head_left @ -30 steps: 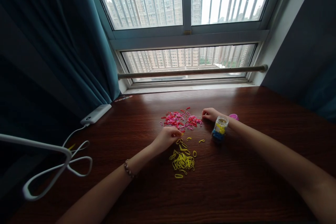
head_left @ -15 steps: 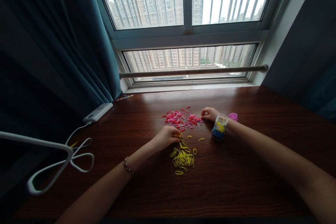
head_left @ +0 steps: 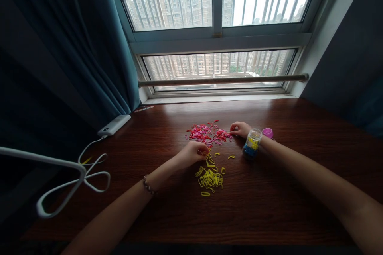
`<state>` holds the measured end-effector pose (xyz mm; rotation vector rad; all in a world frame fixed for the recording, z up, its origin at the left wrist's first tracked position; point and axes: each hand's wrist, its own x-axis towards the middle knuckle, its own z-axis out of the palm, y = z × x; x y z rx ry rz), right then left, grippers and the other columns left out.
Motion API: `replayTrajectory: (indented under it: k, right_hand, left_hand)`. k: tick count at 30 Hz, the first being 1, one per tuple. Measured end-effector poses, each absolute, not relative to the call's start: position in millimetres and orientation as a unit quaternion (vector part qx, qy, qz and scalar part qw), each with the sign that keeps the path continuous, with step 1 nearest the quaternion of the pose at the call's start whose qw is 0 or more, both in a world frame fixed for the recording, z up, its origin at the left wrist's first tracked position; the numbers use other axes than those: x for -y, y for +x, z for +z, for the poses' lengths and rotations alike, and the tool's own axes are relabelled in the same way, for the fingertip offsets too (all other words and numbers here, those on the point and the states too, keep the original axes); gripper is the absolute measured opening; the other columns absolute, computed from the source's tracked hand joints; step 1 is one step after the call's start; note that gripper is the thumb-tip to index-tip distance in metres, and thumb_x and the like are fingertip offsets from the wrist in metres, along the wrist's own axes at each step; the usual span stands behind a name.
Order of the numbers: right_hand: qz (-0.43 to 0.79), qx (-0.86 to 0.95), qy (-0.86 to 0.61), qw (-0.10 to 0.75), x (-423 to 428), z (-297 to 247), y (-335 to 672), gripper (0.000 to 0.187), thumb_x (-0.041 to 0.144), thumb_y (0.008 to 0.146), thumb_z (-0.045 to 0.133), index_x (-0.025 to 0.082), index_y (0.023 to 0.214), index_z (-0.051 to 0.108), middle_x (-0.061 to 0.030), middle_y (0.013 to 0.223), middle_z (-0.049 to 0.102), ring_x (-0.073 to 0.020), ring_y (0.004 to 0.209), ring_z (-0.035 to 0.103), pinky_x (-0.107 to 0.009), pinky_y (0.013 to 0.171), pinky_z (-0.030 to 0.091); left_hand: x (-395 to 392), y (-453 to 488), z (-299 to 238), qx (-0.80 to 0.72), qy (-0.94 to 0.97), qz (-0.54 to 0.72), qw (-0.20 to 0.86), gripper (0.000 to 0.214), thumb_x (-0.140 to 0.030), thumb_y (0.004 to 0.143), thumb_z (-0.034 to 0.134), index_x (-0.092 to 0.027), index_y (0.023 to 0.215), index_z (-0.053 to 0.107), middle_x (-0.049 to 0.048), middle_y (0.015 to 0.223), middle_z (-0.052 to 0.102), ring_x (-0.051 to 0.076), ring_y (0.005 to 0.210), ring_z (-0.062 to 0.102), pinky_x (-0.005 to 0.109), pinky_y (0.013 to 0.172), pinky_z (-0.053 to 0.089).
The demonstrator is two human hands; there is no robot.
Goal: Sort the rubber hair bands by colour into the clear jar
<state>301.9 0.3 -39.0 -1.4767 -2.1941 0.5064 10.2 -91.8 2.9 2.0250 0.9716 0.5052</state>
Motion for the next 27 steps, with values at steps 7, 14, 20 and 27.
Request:
replayTrajectory:
  k: [7,14,20,27]
  right_hand:
    - [0.217,0.757,-0.551,0.277,4,-34,303,0.017,0.033,0.064,0.065,0.016,0.067,0.064,-0.0019,0.065,0.062,-0.0126,0.06,0.054,-0.022,0.054,0.039]
    - [0.239,0.683,-0.572,0.387,34,-8,316,0.029,0.04,0.067,0.06,0.014,0.079,0.06,-0.0046,0.069,0.065,-0.0146,0.058,0.059,-0.025,0.051,0.046]
    - [0.174,0.668,-0.621,0.371,97,12,339,0.019,0.028,0.066,0.059,0.016,0.078,0.067,-0.0061,0.073,0.067,-0.0182,0.065,0.061,-0.027,0.056,0.045]
    - [0.296,0.698,-0.587,0.284,135,-3,340,0.014,0.026,0.065,0.059,0.016,0.071,0.067,-0.0039,0.069,0.067,-0.0207,0.068,0.062,-0.028,0.063,0.048]
  left_hand:
    - [89,8,3,-0.385,0.782,0.209,0.442,0.023,-0.013,0.062,0.064,-0.01,0.085,0.063,0.0065,0.08,0.064,0.014,0.07,0.06,0.026,0.066,0.048]
    - [93,10,0,-0.392,0.863,0.19,0.257,0.019,-0.023,0.07,0.062,-0.015,0.087,0.066,0.0036,0.079,0.059,0.013,0.067,0.053,0.023,0.065,0.043]
    - [99,16,-9,-0.378,0.879,0.198,0.212,0.019,-0.023,0.075,0.057,-0.02,0.092,0.065,0.0034,0.083,0.055,0.014,0.072,0.053,0.023,0.069,0.042]
    - [101,19,-9,-0.329,0.889,0.23,0.223,0.02,-0.015,0.075,0.057,-0.019,0.094,0.063,0.0054,0.099,0.059,0.018,0.093,0.053,0.028,0.085,0.041]
